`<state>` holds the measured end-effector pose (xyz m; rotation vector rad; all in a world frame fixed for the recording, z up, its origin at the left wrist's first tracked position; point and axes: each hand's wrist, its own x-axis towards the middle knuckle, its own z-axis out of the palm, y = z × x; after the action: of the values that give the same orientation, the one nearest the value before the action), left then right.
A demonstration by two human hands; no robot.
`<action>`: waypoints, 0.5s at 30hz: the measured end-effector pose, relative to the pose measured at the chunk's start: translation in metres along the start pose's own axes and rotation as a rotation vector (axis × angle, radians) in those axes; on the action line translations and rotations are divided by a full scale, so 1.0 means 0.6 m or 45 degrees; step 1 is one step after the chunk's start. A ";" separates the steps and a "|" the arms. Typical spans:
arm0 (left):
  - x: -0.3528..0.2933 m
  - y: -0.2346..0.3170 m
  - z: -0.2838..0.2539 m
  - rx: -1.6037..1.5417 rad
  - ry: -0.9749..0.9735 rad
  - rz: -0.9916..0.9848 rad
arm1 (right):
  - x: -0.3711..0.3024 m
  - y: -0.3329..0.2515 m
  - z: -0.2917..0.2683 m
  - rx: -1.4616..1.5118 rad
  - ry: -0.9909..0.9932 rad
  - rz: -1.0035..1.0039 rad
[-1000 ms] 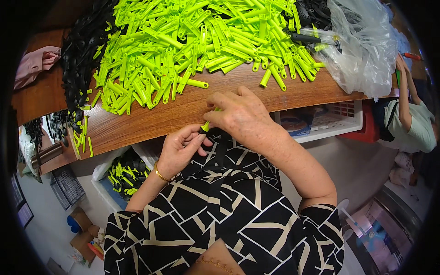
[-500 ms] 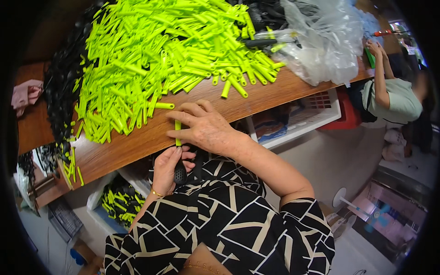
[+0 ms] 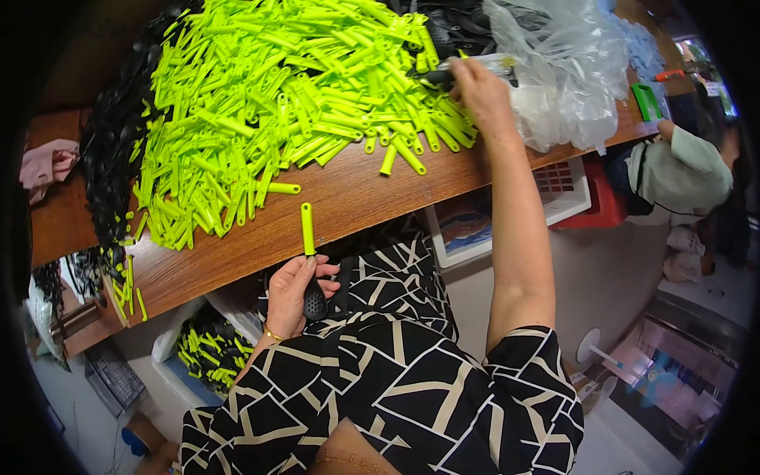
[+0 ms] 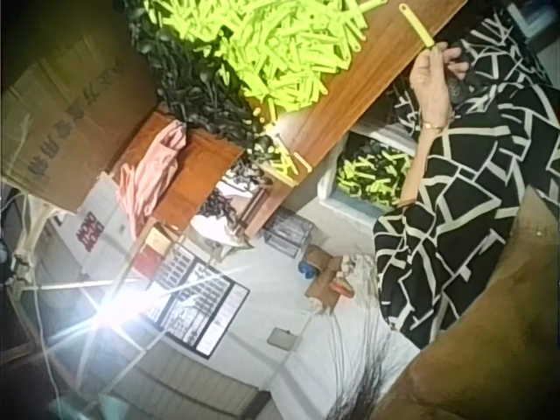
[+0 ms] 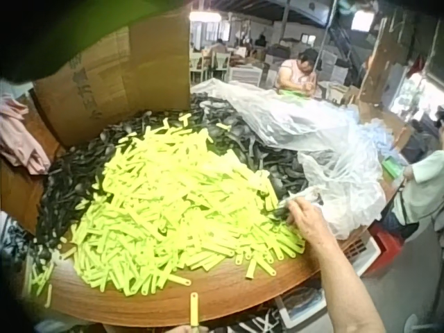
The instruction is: The person assembles small plastic components by inserting a black piece into a neon green plastic tube and securing it with a hammer. The person repeatedly picks up the parts from a large pile on the table, performs the assembly, and places the finished item into a white bin below.
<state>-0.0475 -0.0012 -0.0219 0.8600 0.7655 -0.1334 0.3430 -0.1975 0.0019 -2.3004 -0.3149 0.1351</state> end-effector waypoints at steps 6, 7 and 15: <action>0.001 0.006 -0.001 0.038 -0.019 -0.064 | -0.129 -0.020 -0.033 1.204 0.251 -0.019; 0.002 0.004 -0.001 0.030 -0.031 -0.068 | -0.165 -0.020 -0.027 1.088 0.159 -0.077; 0.002 0.002 -0.004 -0.036 -0.107 -0.043 | -0.369 -0.055 0.006 0.386 -0.547 -0.502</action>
<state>-0.0472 0.0016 -0.0227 0.8097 0.7019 -0.1869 0.1232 -0.2327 0.0232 -1.8544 -0.8949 0.4456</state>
